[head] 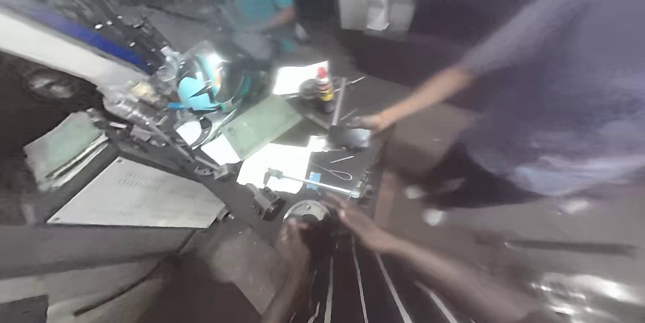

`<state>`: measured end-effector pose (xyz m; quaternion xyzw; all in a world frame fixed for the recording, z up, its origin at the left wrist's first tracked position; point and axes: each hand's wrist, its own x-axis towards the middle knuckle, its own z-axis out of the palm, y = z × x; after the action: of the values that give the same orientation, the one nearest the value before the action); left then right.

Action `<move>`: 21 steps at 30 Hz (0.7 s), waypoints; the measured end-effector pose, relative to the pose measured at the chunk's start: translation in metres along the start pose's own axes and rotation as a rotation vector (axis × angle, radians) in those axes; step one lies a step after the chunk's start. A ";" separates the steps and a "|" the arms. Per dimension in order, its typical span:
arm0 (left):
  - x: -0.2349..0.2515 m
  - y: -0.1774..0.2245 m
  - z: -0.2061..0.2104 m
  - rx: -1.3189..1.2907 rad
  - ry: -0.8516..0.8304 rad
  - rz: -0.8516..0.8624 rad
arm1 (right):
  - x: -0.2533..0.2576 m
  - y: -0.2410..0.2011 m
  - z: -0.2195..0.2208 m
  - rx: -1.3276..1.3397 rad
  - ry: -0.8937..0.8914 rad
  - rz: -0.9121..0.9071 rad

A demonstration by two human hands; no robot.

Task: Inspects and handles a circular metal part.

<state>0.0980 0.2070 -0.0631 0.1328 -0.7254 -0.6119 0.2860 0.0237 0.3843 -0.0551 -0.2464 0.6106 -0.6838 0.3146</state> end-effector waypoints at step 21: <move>0.028 -0.003 -0.029 -0.542 -0.040 -0.270 | 0.051 -0.004 0.054 -0.809 -0.219 -0.327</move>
<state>0.0921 0.1677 -0.0568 0.1349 -0.5168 -0.8183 0.2126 0.0272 0.3107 -0.0463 -0.5136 0.7451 -0.4006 0.1434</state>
